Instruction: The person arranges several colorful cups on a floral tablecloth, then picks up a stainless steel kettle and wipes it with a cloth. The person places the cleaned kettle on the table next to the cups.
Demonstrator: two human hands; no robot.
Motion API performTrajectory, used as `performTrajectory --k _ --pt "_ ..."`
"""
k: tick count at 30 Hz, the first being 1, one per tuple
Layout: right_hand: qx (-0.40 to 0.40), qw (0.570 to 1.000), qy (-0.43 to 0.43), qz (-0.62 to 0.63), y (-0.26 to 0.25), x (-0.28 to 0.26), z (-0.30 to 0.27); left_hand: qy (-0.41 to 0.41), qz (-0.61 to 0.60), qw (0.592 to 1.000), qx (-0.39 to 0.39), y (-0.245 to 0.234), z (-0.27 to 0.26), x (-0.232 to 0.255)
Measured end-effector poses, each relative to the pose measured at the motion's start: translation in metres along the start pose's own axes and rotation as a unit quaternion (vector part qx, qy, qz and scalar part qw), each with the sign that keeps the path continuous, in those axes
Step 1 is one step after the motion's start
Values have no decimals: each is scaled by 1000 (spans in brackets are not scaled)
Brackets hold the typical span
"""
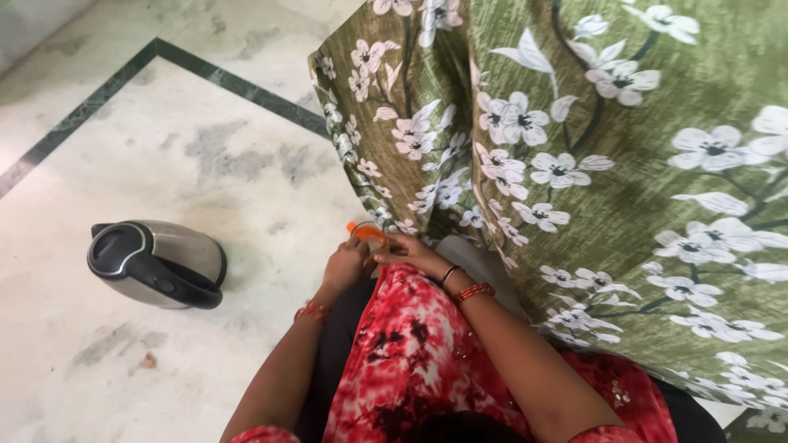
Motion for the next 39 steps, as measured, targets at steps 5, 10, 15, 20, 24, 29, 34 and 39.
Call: performTrajectory --k 5,10,15,20,24,29,34,39 --pt "-28 1000 -6 -9 1 -7 4 -65 -75 994 54 -51 -15 18" --pt "-24 999 -3 -48 18 -77 -19 -185 -163 965 88 -127 -20 42" --pt "10 986 -135 -101 46 -190 -69 -284 -336 890 119 -189 -14 66" --pt "64 939 -309 -135 56 -269 -128 -272 -557 779 99 -236 -14 111" --pt "152 906 -343 -195 46 -298 -167 -236 -663 708 64 -243 -11 154" --pt "223 886 -372 -166 19 -319 -214 -185 -703 686 19 -242 2 204" --pt "308 847 -391 -186 -16 -334 -251 -153 -675 722 -1 -249 26 269" --pt "329 833 -428 -124 -53 -363 -290 -38 -625 780 -5 -269 53 345"
Point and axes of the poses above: each hand's wrist, its own z-axis towards the middle knuckle, its own y-axis out of the palm, x = y × z, the point moved 4 cm from there along z, towards the middle knuckle, and after that the axes turned 7 degrees about x, right-handed, at the moved point
